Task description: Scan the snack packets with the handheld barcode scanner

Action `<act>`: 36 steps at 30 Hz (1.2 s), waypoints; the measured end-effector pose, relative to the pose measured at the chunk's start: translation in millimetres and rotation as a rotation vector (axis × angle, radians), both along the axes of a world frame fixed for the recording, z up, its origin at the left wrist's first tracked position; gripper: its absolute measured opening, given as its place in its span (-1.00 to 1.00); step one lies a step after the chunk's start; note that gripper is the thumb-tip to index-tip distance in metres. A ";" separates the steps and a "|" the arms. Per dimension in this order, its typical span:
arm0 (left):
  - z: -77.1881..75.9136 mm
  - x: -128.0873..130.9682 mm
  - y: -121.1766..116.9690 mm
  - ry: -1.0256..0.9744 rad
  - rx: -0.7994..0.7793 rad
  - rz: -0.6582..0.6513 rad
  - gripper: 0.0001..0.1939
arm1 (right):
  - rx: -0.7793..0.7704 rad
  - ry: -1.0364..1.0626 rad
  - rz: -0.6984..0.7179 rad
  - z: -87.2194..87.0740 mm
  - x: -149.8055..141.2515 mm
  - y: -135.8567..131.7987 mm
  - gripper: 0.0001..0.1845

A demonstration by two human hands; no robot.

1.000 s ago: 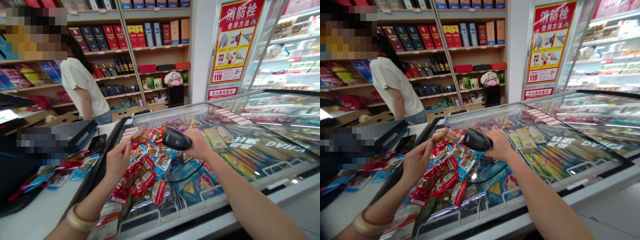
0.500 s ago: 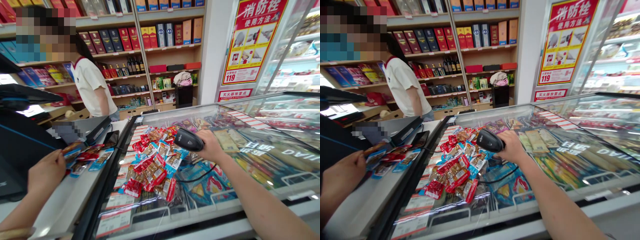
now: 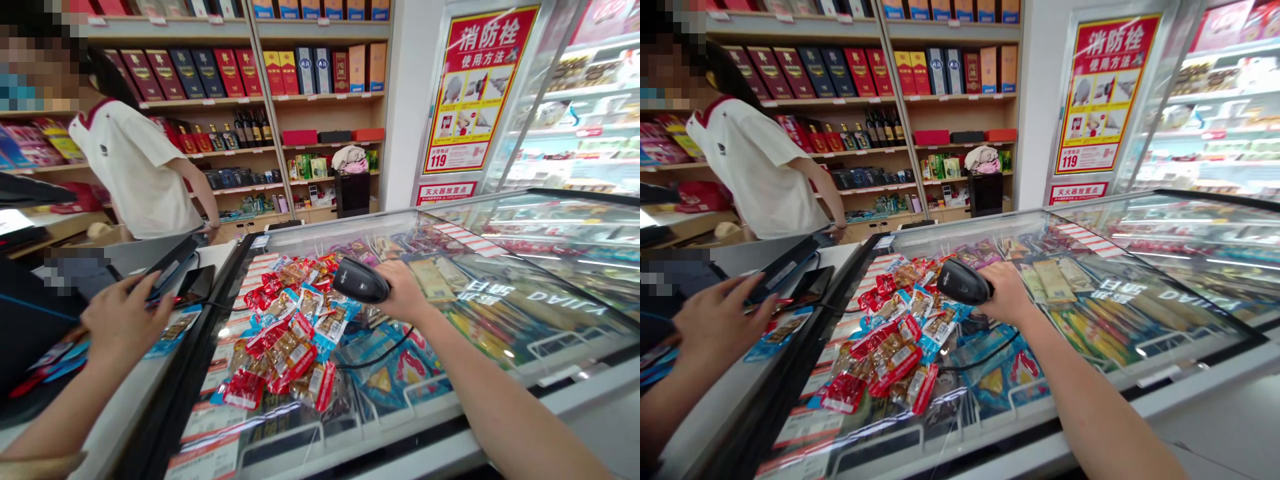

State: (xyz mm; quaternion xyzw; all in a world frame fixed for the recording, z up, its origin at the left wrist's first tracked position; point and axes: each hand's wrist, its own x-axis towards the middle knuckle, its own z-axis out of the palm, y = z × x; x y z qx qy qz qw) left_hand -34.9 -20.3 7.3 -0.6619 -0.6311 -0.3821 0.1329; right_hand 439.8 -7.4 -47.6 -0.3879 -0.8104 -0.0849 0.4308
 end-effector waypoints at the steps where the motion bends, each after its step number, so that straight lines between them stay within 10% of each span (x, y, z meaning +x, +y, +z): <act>1: 0.2 15.1 9.7 0.070 0.054 0.051 -0.64 | -0.010 0.002 -0.001 0.1 -0.1 -0.1 -0.74; 10: -15.2 135.7 93.6 -0.070 -0.525 0.180 -0.60 | -0.044 -0.008 -0.013 -1.4 2.6 3.1 -0.72; 20: -25.4 161.0 104.9 -0.217 -0.300 0.045 -0.70 | -0.084 -0.026 -0.063 0.2 5.0 5.9 -0.74; 27: 12.4 171.9 93.1 -0.313 -0.030 -0.107 -0.79 | -0.078 -0.079 -0.032 9.3 2.0 0.8 -0.68; 36: 49.8 208.1 61.2 0.030 -0.016 -0.210 -0.75 | -0.079 -0.173 -0.006 23.0 -3.0 -8.0 -0.65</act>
